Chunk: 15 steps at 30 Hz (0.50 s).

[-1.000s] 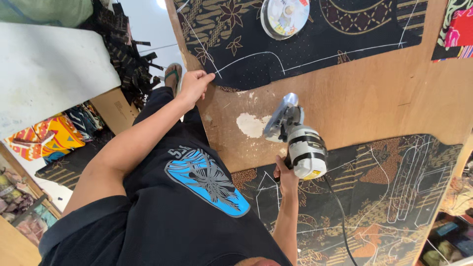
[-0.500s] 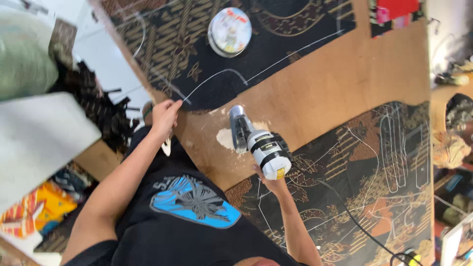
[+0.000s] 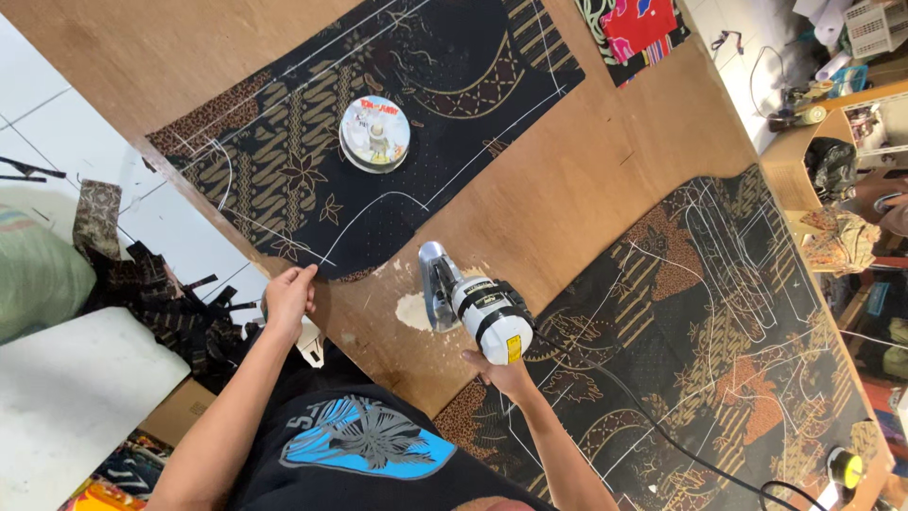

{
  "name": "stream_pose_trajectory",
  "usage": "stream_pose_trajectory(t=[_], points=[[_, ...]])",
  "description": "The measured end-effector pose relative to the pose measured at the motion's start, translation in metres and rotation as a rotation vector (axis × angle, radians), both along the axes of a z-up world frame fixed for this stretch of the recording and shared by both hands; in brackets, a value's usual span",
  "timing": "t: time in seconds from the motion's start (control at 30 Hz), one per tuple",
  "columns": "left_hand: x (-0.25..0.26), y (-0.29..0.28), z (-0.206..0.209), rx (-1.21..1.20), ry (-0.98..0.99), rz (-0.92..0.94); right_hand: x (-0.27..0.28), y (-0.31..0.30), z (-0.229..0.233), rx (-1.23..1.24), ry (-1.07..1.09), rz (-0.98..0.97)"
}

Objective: The person uses a handheld electric cutting machine to cut a patterned fabric along marked lines on a wooden table. They reposition the fabric and use a CD to hold it in place while cutting. The person also uses scissors to trim the fabric edges.

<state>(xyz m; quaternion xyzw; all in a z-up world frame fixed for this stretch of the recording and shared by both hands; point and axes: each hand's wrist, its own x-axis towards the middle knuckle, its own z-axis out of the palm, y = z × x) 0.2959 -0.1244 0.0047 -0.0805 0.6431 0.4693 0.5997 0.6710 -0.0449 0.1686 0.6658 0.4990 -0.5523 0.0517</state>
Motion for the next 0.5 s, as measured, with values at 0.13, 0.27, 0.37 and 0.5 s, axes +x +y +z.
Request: stream_pose_trajectory(t=[0.13,0.27,0.37,0.5], points=[[-0.001,0.002,-0.001,-0.016,-0.014,0.015,-0.01,0.006,0.01,0.696,0.344,0.495],[-0.001,0.001,0.002,0.001,-0.028,0.032,-0.013,0.011,0.02,0.478,0.125,0.439],[-0.001,0.003,0.005,-0.003,-0.035,0.043,-0.007,0.014,0.017,-0.096,-0.277,0.181],[-0.004,0.006,0.011,-0.022,-0.022,0.022,0.015,0.023,0.001,0.247,-0.056,0.549]])
